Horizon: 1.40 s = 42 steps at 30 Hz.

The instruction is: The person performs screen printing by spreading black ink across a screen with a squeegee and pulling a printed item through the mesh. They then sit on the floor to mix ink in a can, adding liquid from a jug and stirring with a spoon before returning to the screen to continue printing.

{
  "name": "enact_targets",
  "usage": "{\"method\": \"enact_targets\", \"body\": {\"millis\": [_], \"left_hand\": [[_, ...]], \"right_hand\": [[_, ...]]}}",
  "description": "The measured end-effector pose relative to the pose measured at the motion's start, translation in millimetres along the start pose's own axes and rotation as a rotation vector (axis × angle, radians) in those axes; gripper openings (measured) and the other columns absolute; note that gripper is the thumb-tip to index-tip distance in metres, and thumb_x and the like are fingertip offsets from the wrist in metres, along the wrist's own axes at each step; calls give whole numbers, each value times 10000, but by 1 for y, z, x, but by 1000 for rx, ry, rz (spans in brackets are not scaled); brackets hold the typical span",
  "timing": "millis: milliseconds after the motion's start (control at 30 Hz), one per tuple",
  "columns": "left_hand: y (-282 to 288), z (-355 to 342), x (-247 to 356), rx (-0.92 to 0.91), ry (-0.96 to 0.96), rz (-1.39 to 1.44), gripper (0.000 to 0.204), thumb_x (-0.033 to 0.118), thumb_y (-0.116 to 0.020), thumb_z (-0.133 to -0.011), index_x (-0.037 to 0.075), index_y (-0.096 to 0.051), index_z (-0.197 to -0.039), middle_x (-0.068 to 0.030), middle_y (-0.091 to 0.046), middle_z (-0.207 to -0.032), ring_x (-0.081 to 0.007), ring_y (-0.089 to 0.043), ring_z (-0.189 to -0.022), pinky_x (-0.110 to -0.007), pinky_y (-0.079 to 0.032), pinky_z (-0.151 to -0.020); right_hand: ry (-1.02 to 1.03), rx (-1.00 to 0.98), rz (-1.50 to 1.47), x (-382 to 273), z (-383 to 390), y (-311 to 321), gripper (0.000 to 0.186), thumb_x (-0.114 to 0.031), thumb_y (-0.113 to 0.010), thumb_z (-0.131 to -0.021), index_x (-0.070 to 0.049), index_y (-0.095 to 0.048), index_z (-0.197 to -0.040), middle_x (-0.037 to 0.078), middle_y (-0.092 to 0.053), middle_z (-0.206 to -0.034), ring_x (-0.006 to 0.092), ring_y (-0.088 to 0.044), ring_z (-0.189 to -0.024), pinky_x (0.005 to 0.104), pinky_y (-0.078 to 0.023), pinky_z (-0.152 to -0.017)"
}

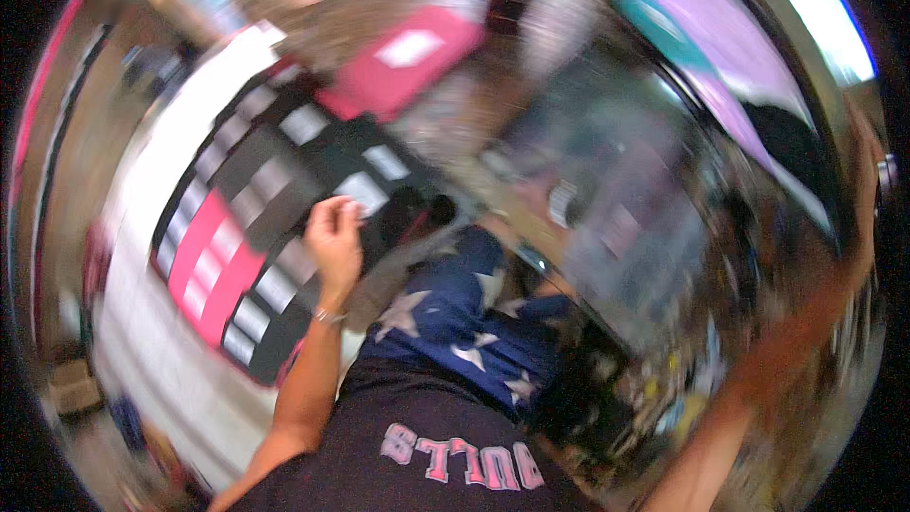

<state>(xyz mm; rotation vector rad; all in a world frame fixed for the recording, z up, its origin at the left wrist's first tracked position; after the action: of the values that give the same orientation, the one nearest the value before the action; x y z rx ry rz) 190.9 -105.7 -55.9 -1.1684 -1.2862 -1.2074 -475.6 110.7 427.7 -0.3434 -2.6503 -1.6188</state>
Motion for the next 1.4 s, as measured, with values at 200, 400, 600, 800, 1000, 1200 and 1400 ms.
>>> {"method": "enact_targets", "body": {"millis": [200,400,600,800,1000,1200,1400], "left_hand": [[-179,26,152,-543,-688,-286,211,63,-687,-957,-15,-697,-1153,-170,-709,-1100,-302,-679,-1035,-384,-519,-954],[-297,81,85,-999,-811,-446,284,108,-641,-970,-10,-656,-1229,-204,-596,-1368,-404,-536,-1317,-478,-426,-1133],[-310,102,74,-995,-930,-517,298,65,-616,-979,3,-672,-1265,-197,-576,-1437,-390,-504,-1379,-465,-406,-1170],[-286,85,155,-802,-696,-274,228,54,-713,-939,-14,-707,-1157,-179,-696,-1171,-345,-665,-1100,-419,-531,-959],[-243,77,318,-398,-1259,-605,1019,339,-964,-662,-2,-474,-1487,-195,-482,-1535,-375,-479,-1389,-490,-360,-1165],[-271,91,235,-1094,-1161,-872,485,260,-897,-646,55,-664,-1019,-117,-633,-988,-327,-624,-984,-449,-483,-886],[-263,94,179,-1142,-1037,-829,511,231,-898,-638,54,-642,-1043,-111,-605,-958,-320,-605,-964,-440,-462,-862]], "right_hand": [[-451,133,19,-162,1,-6,501,-424,-547,-994,63,-656,-943,187,-667,-893,318,-614,-854,427,-460,-843],[-332,281,24,-163,2,2,595,-464,-558,-952,101,-698,-828,303,-684,-780,431,-688,-758,476,-529,-773],[-381,215,5,-178,5,9,645,-508,-521,-939,106,-710,-895,351,-674,-838,490,-692,-859,498,-534,-838],[-538,84,-146,-186,22,-3,638,-507,-538,-936,91,-739,-838,285,-684,-733,395,-711,-712,461,-559,-723],[-333,226,49,-234,84,-61,485,-521,-794,-848,-59,-648,-817,137,-681,-827,372,-660,-663,437,-523,-587],[-252,211,-112,-304,181,-142,439,-497,-742,-843,-75,-659,-927,66,-599,-861,249,-605,-759,387,-512,-672],[-223,244,-213,-320,211,-184,423,-425,-802,-815,-52,-653,-944,118,-644,-907,280,-633,-789,409,-515,-683]]}}
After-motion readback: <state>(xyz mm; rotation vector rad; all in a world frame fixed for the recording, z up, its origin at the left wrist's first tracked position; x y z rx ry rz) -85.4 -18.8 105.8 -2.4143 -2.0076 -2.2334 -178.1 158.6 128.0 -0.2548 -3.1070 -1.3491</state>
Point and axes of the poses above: each hand's wrist, its own z-axis away from the middle knuckle, its own y-axis out of the back of the hand, x = y × z, the point moved 9 cm from there along -z, towards the middle knuckle
